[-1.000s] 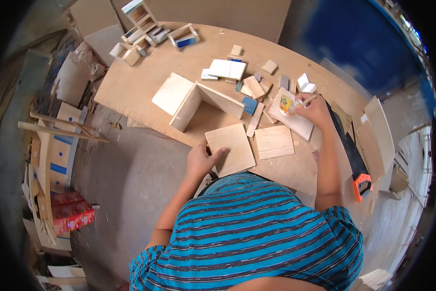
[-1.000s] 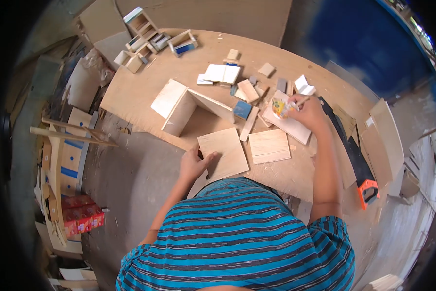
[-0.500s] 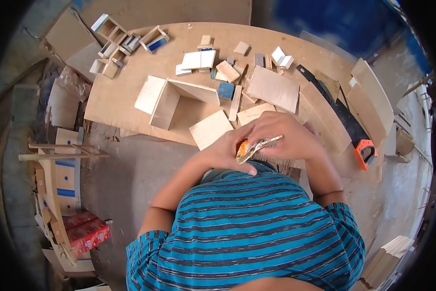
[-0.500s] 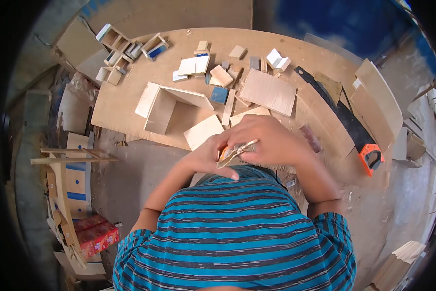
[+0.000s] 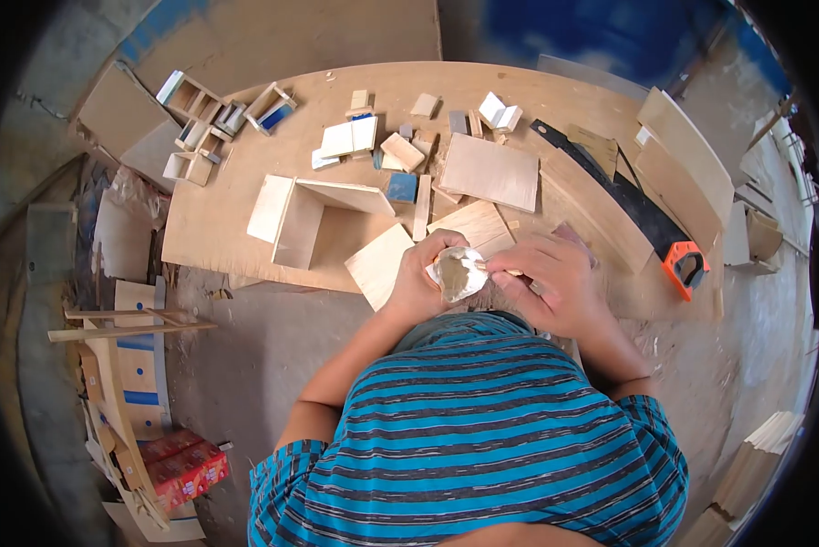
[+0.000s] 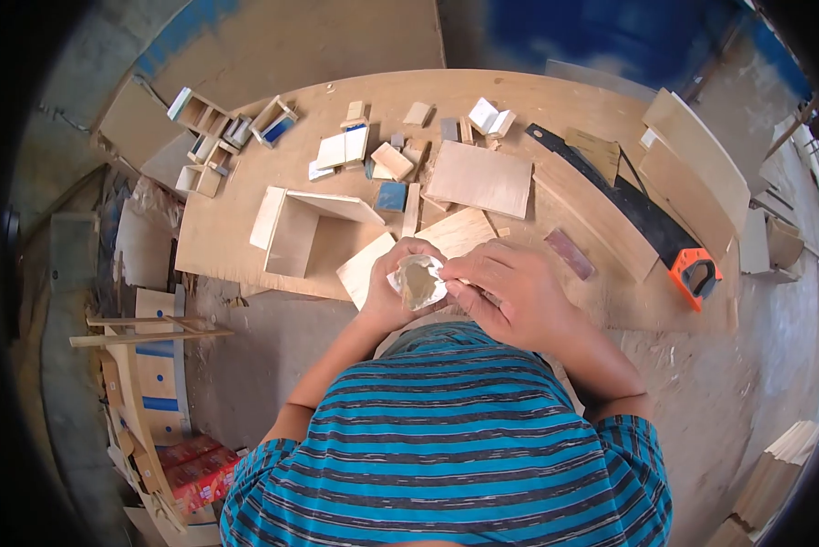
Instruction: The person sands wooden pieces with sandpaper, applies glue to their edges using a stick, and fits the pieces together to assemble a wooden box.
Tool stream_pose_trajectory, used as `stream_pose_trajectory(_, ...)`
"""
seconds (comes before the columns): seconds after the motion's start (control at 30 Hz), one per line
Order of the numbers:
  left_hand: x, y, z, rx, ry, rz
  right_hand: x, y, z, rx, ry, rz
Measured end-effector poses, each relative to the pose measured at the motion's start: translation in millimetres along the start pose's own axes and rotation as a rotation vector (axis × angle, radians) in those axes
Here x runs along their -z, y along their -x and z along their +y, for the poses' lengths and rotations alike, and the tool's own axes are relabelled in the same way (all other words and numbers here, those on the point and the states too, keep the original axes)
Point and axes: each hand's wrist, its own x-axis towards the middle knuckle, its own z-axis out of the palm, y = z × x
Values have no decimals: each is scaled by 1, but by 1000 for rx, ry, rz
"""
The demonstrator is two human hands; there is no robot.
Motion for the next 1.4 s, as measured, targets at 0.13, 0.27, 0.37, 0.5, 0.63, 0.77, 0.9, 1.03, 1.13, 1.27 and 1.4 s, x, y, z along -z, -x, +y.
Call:
stream_pose_trajectory(0.13, -4, -7, 2, -32, -48, 38, 0, 2, -2, 144, 152, 81)
stream_pose_trajectory(0.27, -7, -14, 1, -140, -225, 97, 1, 4, 5, 115, 157, 88)
stream_pose_trajectory(0.37, -8, -20, 8, -217, -285, 126, 1, 5, 10, 64, 104, 102)
stream_pose_trajectory(0.5, -14, -22, 3, -247, -317, 138, -3, 9, 21, -107, -37, 98)
stream_pose_trajectory(0.63, -19, -21, -12, -228, -320, 114, -14, 17, 34, -317, -289, 176)
stream_pose_trajectory(0.77, -24, -19, -19, -100, -217, 84, 0, 19, 35, -325, -247, 203)
stream_pose_trajectory(0.9, -29, -18, -25, -25, -162, 107, 8, 21, 27, -1, 105, 210)
stream_pose_trajectory(1.03, -34, -20, -29, -111, -256, 143, -7, 27, 32, 75, 131, 235)
stream_pose_trajectory(1.13, -40, -18, -22, 3, -201, 129, -12, 33, 46, -16, 24, 162)
stream_pose_trajectory(1.27, -48, -18, -34, -3, -206, 89, -8, 37, 61, -331, -298, 128)
stream_pose_trajectory(1.4, -58, -25, -45, -134, -241, 75, -12, 49, 95, -754, -702, 212)
